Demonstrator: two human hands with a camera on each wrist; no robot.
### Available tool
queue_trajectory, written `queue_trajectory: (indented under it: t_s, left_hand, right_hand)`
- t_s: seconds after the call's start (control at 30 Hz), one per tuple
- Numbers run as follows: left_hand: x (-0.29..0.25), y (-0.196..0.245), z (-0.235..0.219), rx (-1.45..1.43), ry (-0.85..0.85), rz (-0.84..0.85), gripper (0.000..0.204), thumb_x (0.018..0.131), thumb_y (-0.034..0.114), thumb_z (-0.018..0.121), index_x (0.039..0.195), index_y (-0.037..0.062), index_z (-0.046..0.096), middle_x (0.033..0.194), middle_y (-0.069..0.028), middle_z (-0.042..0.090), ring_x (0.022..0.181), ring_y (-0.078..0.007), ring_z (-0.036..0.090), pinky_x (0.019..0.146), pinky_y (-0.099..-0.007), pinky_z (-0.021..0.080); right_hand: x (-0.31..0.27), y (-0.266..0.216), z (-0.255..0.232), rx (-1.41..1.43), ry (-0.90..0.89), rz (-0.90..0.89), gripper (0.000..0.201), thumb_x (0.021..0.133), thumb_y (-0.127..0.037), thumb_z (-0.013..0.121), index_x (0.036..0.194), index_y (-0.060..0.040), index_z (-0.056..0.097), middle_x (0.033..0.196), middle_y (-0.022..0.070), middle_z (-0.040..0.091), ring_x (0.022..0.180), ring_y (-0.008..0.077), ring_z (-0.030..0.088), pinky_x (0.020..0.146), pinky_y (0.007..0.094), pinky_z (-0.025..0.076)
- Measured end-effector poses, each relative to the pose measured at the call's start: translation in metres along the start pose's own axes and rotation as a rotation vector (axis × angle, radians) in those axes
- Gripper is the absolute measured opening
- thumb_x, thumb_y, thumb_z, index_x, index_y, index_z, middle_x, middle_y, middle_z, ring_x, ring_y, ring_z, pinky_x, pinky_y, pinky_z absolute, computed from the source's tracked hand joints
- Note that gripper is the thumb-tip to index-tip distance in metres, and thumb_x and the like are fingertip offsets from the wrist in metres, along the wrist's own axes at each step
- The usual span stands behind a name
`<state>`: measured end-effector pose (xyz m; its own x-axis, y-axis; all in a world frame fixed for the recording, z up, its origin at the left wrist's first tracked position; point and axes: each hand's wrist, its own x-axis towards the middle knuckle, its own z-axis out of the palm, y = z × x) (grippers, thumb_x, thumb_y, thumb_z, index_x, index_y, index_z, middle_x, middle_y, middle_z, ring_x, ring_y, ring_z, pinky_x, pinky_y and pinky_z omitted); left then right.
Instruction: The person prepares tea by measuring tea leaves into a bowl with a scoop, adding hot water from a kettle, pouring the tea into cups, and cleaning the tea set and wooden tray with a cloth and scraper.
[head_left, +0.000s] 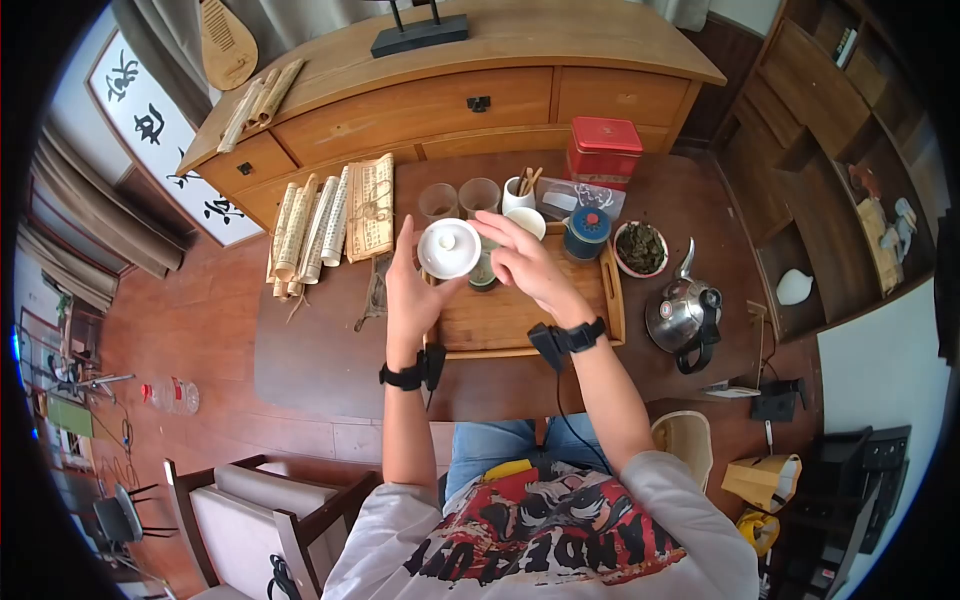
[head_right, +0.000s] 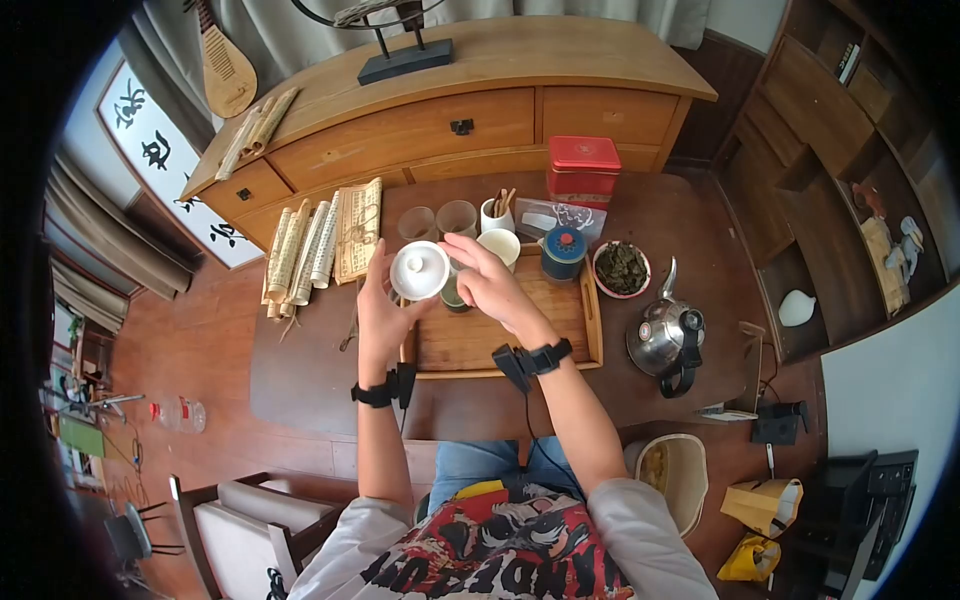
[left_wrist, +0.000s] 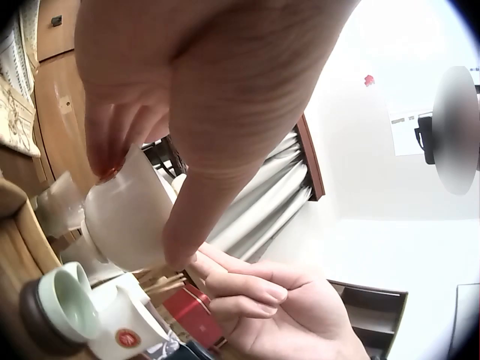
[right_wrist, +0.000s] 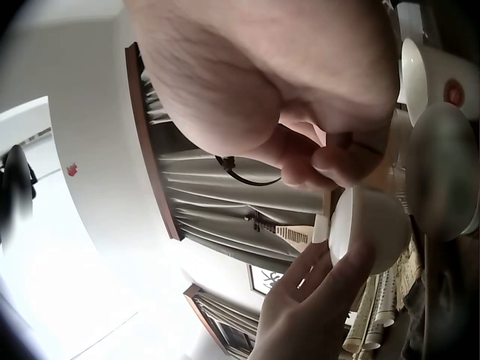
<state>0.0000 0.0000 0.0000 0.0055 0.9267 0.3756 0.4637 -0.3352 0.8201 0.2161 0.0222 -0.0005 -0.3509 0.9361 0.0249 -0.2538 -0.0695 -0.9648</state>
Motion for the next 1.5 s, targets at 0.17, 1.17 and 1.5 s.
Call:
queue_trajectory:
  t_s: [0.17, 1.17, 1.5]
  left_hand:
    - [-0.033, 0.013, 0.041, -0.005, -0.073, -0.022, 0.118, 0.071, 0.003, 0.102, 0.168, -0.008, 0.035, 0.14, -0.0202, 0.072, 0.13, -0.0275, 0.071, 0.112, -0.0408, 0.057]
    - [-0.069, 0.046, 0.14, 0.312, -0.176, 0.065, 0.108, 0.075, 0.018, 0.101, 0.162, -0.0089, 0.044, 0.141, -0.0271, 0.069, 0.129, -0.0433, 0.068, 0.109, -0.0481, 0.056]
    - [-0.066, 0.044, 0.153, 0.292, -0.076, 0.041, 0.074, 0.088, 0.003, 0.084, 0.157, 0.0031, 0.059, 0.114, -0.0129, 0.079, 0.102, -0.0368, 0.073, 0.088, -0.0477, 0.06]
  right_hand:
    - [-0.06, 0.006, -0.022, -0.041, 0.077, 0.003, 0.069, 0.102, 0.008, 0.044, 0.17, 0.0023, 0.037, 0.172, 0.0158, 0.052, 0.071, 0.0053, 0.051, 0.064, 0.021, 0.045]
    - [-0.133, 0.058, -0.092, 0.137, 0.343, 0.075, 0.056, 0.115, -0.007, 0.052, 0.17, -0.0049, 0.041, 0.17, 0.0123, 0.054, 0.069, 0.0046, 0.049, 0.063, 0.0217, 0.045]
    - [-0.138, 0.063, -0.094, 0.114, 0.334, 0.079, 0.058, 0.12, -0.026, 0.054, 0.171, -0.0031, 0.039, 0.166, 0.0099, 0.058, 0.067, 0.0056, 0.049, 0.059, 0.0224, 0.042]
